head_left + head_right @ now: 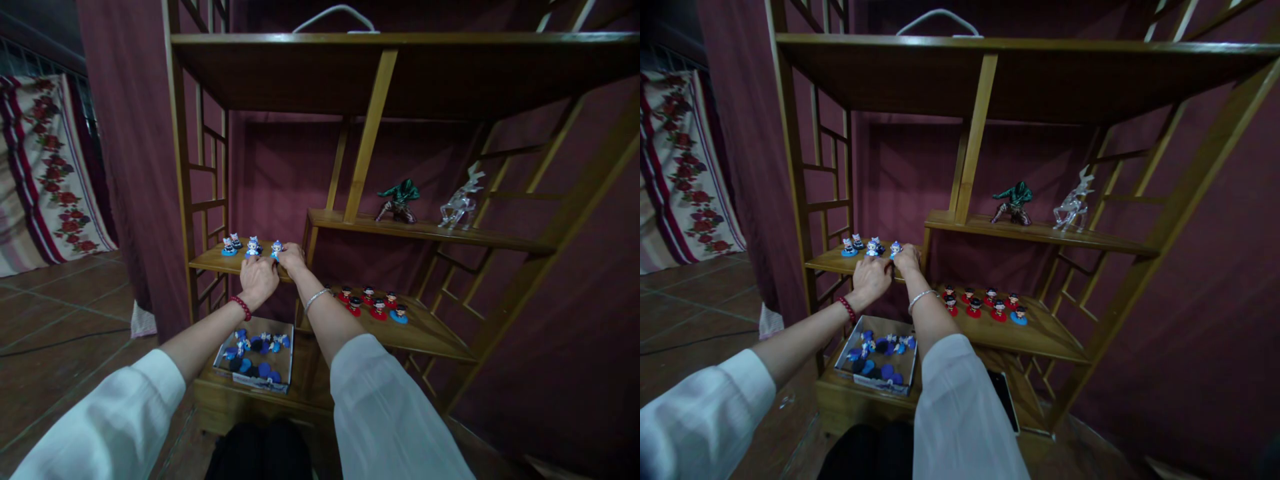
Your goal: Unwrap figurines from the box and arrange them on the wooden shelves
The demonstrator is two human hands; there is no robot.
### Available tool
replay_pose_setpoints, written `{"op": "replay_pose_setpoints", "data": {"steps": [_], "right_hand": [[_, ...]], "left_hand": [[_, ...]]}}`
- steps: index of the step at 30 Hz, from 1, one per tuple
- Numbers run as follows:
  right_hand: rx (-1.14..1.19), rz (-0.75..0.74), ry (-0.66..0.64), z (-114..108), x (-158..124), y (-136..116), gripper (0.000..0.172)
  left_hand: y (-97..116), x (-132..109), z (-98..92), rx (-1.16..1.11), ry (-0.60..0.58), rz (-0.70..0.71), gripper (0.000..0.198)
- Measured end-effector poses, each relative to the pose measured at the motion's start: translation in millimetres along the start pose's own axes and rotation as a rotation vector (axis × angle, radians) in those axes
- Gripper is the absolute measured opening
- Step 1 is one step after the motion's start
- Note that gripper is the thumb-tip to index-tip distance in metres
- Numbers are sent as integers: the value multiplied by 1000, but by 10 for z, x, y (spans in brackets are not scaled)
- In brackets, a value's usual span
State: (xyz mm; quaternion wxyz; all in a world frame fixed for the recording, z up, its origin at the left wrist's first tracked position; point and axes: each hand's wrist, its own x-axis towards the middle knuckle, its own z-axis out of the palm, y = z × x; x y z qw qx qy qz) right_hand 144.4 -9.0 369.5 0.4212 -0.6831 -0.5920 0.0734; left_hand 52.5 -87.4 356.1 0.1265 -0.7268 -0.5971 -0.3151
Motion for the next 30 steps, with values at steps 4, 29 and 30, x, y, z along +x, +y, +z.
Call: {"op": "replay_pose_setpoints", "data": {"steps": [4, 29, 30], "right_hand": [[-48, 15, 1, -7, 3, -12, 21], [-42, 172, -70, 54, 245, -102, 24], [-35, 174, -73, 68, 254, -99, 24]], "left_hand": [[10, 18, 35, 6, -24, 9, 33], [38, 265, 267, 52, -44, 69, 34], [36, 273, 268, 57, -54, 74, 34]]}}
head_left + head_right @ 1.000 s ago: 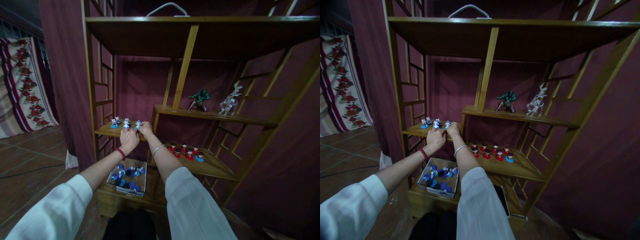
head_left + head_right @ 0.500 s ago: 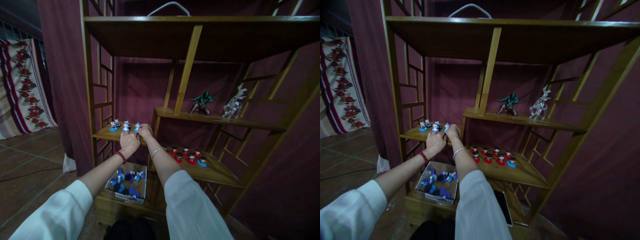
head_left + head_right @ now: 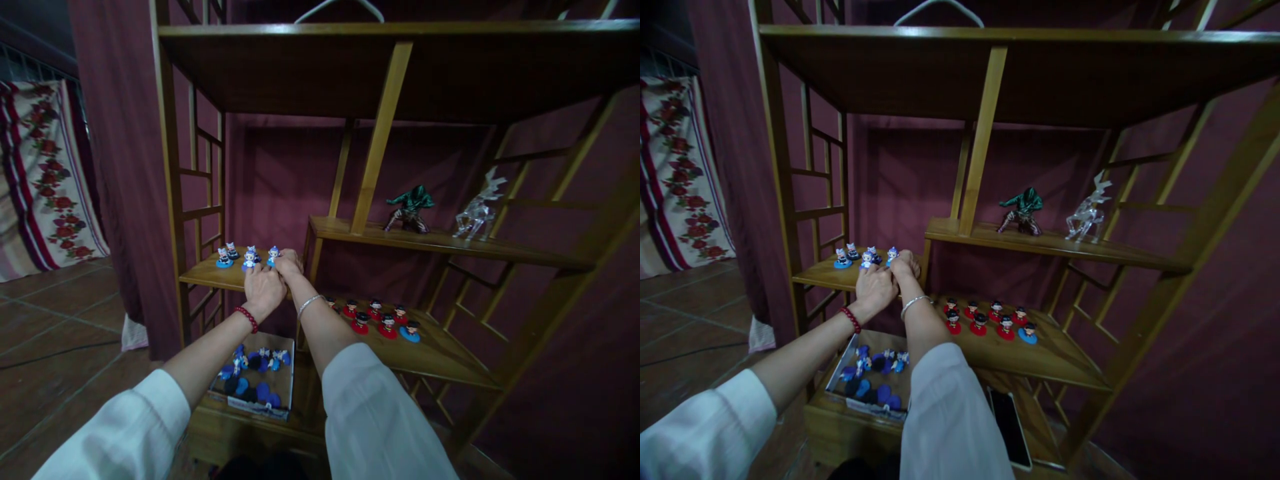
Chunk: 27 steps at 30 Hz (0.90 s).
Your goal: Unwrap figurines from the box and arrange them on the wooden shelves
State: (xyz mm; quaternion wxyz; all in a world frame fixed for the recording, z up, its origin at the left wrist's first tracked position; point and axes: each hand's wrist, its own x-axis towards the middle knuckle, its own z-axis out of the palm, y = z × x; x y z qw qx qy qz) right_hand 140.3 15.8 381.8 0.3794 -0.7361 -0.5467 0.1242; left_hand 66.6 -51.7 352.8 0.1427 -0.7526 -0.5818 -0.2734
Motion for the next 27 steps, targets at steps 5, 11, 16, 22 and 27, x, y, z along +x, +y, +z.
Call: {"op": "replay_pose_setpoints", "data": {"steps": [5, 11, 16, 22, 27], "right_hand": [[9, -10, -1, 38, 60, 18, 23], [15, -9, -20, 21, 91, 4, 24], [-18, -18, -21, 30, 119, -4, 24], [-48, -27, -32, 70, 184, 17, 24], [-37, -29, -41, 44, 170, 16, 24]], "left_hand": [[-10, 29, -2, 5, -30, 20, 32], [-10, 73, 3, 12, -69, 13, 31], [-9, 88, -15, -4, -79, 25, 30], [-2, 94, -53, -2, -117, 25, 29], [-19, 142, -13, -26, -141, 32, 28]]}}
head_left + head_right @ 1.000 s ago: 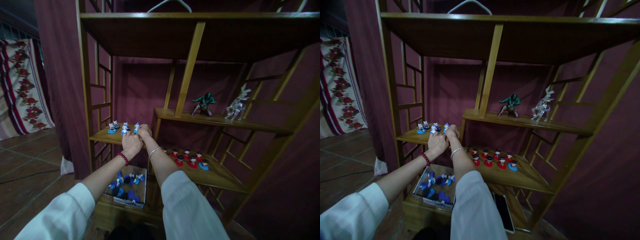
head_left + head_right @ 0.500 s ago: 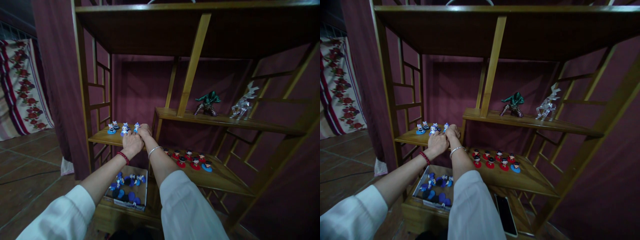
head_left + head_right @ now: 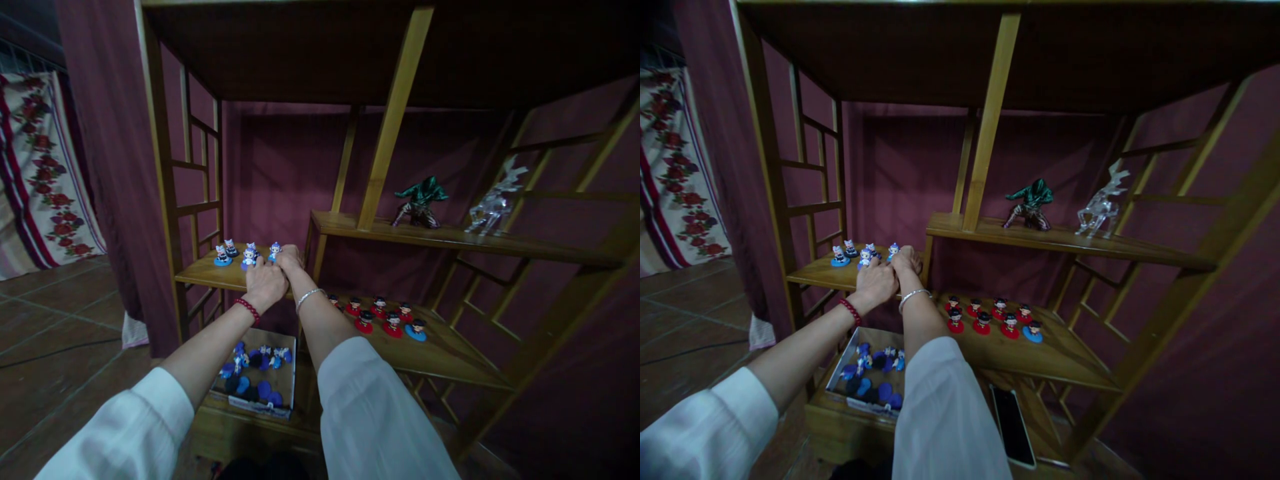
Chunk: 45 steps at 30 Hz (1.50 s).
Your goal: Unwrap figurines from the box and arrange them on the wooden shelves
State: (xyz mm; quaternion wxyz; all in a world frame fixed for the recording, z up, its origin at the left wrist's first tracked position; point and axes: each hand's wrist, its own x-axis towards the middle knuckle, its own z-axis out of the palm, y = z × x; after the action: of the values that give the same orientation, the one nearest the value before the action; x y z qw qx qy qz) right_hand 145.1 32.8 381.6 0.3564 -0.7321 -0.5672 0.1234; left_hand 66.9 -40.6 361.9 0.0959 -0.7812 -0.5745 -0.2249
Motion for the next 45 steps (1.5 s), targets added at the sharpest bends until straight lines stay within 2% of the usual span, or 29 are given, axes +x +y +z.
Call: {"op": "replay_pose_setpoints", "data": {"steps": [6, 12, 20, 26, 30, 32, 38, 42, 45], "right_hand": [[30, 33, 5, -29, -26, -24, 25], [-3, 7, -5, -29, -47, -27, 23], [29, -58, 93, 17, -118, -12, 38], [16, -243, 233, -50, -252, -65, 34], [-9, -438, 241, -88, -322, -149, 29], [-44, -488, 223, -90, -333, -197, 26], [-149, -515, 189, -50, -315, -299, 21], [-206, -538, 168, 1, -278, -304, 20], [-252, -563, 168, 44, -235, -290, 19]], "left_hand": [[-20, 46, 38, 21, -15, 10, 28], [-8, 20, 27, 34, 8, 12, 29], [53, -111, -46, 44, 102, -57, 33], [-10, -233, -30, 30, 210, 0, 35], [-65, -294, -66, 22, 227, 41, 32], [-88, -315, -86, 26, 229, 39, 31], [-257, -357, -100, -36, 342, -40, 28], [-484, -333, -158, -199, 467, -150, 25], [-654, -249, -232, -332, 474, -208, 28]]}}
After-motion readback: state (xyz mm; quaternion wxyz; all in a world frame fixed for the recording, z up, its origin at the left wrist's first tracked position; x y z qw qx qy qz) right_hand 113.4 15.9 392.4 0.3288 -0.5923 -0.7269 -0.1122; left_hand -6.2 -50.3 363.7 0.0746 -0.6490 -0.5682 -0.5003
